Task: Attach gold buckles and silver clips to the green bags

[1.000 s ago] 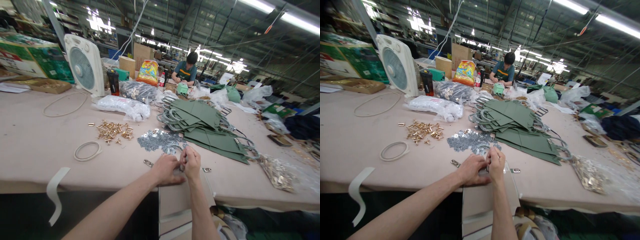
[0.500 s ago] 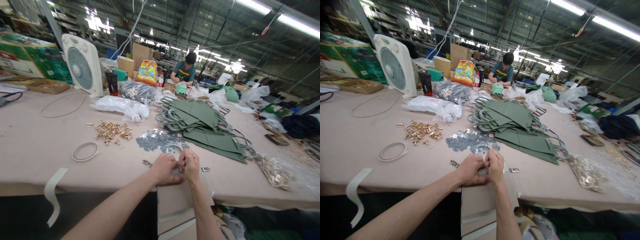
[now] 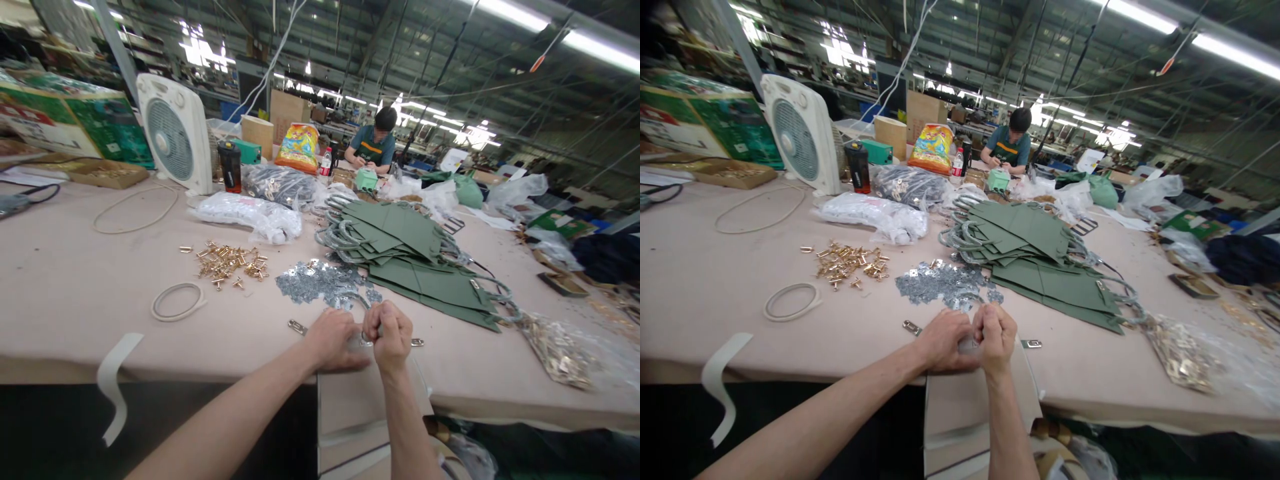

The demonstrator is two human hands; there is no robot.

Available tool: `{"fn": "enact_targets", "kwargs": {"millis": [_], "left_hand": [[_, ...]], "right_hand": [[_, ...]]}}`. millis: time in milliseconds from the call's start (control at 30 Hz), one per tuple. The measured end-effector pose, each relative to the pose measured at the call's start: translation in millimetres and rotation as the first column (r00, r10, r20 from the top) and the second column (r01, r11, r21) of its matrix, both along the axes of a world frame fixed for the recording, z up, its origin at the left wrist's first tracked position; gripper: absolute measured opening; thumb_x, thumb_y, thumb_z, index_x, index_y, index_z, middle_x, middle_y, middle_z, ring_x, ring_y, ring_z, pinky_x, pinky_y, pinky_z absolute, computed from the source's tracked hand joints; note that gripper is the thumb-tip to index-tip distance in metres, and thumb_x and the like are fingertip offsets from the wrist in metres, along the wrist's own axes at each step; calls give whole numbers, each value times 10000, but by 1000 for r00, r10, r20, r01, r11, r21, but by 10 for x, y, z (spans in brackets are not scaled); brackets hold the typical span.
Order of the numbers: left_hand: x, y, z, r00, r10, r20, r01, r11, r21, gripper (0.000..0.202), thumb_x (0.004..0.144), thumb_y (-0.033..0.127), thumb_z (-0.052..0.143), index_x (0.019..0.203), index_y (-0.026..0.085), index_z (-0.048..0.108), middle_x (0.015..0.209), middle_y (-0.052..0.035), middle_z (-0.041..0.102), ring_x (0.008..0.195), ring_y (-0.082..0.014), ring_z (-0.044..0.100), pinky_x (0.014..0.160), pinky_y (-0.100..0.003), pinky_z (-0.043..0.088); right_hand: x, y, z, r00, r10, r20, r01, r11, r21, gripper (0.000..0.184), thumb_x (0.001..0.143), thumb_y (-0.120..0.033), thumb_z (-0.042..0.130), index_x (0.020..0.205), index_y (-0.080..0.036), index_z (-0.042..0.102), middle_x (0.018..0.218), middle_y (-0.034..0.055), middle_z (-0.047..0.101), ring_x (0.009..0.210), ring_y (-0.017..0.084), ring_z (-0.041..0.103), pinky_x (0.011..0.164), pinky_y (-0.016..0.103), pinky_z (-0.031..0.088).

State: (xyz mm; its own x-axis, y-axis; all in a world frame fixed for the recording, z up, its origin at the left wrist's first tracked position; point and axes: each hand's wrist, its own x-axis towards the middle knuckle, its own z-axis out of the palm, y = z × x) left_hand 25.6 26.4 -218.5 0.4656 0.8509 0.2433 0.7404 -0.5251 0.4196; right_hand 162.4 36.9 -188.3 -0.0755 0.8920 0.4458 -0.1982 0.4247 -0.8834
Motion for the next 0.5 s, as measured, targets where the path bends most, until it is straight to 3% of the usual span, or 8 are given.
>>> {"fn": "enact_targets", "kwargs": {"millis": [167,367,500], "left_hand": [[0,-3,9,1000,-7,15,7,1000,-6,440,800,650,702,944,234,696,933,-62,690,926,-271,627,852,-383,436],[2,-5,-26,999,6,45,-7,1000,13,435,787,660,716,963,261,710,909,-46,674,915,-261,618,850,-385,430],[3,4,-29,1000,7,24,-7,1000,-5,446,787,650,713,919,224,700,913,-62,681,920,-260,621,849,-377,436]], "right_hand": [[17,12,-81,987,9,159,-4,999,-32,501,1031,-445,525,587,-220,459,500,-47,422,449,108,387,466,276,297],[-12,-77,108,999,5,-34,-3,997,83,454,1031,-386,515,606,-232,468,496,-49,397,442,121,383,459,289,293],[-25,-59,-62,997,2,78,-7,998,65,479,1033,-383,518,586,-228,448,499,-43,414,445,113,390,472,292,290]]}}
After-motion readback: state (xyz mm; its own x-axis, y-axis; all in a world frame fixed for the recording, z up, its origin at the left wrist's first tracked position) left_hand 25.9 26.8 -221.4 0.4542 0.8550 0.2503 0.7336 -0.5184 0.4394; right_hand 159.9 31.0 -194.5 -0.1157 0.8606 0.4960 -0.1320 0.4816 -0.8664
